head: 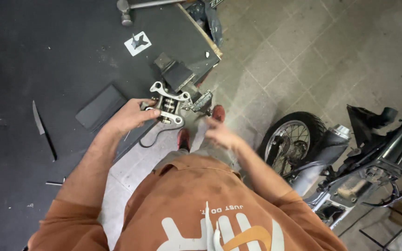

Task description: The person works on a motorcycle brake caliper clamped in a vise, using a hammer and punch to tap a pin. They then retrieve a cordless drill and a drill bit from a tool rack, attach the bit, and use the drill to work on the caliper.

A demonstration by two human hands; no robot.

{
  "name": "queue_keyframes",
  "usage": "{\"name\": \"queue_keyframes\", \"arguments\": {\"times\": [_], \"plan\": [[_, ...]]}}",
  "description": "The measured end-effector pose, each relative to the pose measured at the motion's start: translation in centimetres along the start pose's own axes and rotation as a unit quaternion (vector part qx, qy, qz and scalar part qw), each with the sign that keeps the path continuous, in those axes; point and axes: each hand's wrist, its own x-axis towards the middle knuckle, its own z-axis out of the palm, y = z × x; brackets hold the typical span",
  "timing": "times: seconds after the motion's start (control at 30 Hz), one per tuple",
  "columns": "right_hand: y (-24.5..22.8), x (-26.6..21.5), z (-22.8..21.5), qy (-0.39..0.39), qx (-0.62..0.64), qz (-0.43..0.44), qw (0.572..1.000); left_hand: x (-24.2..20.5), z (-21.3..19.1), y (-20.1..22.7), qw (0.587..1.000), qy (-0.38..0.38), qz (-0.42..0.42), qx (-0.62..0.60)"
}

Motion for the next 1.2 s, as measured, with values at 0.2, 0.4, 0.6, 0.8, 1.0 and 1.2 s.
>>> {"name": "queue_keyframes", "arguments": {"times": [0.2, 0.4, 0.6, 0.8, 1.0, 1.2], "plan": [[-5.1, -5.1, -1.6, -0.130, 0.048, -0.104, 0.985, -0.4, -0.3, -0.1, 0.999, 0.017, -0.026, 0.023], [2.5, 1.7, -1.2, -0.015, -0.001, -0.030, 0.999, 0.0, -0.4, 0.9, 1.000, 0.004, 0.005, 0.006], [-4.1, -4.0, -1.9, -0.117, 0.111, -0.111, 0.981, -0.4, -0.6, 0.5, 1.000, 0.012, -0.022, 0.015], [0.4, 1.3, -0.9, -0.067, -0.031, -0.086, 0.994, 0.3, -0.9, 1.4, 1.000, -0.003, -0.010, 0.010], [-2.8, -3.8, 0.9, -0.227, 0.098, -0.068, 0.967, 0.7, -1.0, 0.8, 0.999, 0.001, -0.043, 0.004], [-2.3, -3.2, 0.0, -0.208, 0.153, -0.184, 0.948, 0.3, -0.9, 1.2, 1.000, -0.004, -0.018, 0.013]]}}
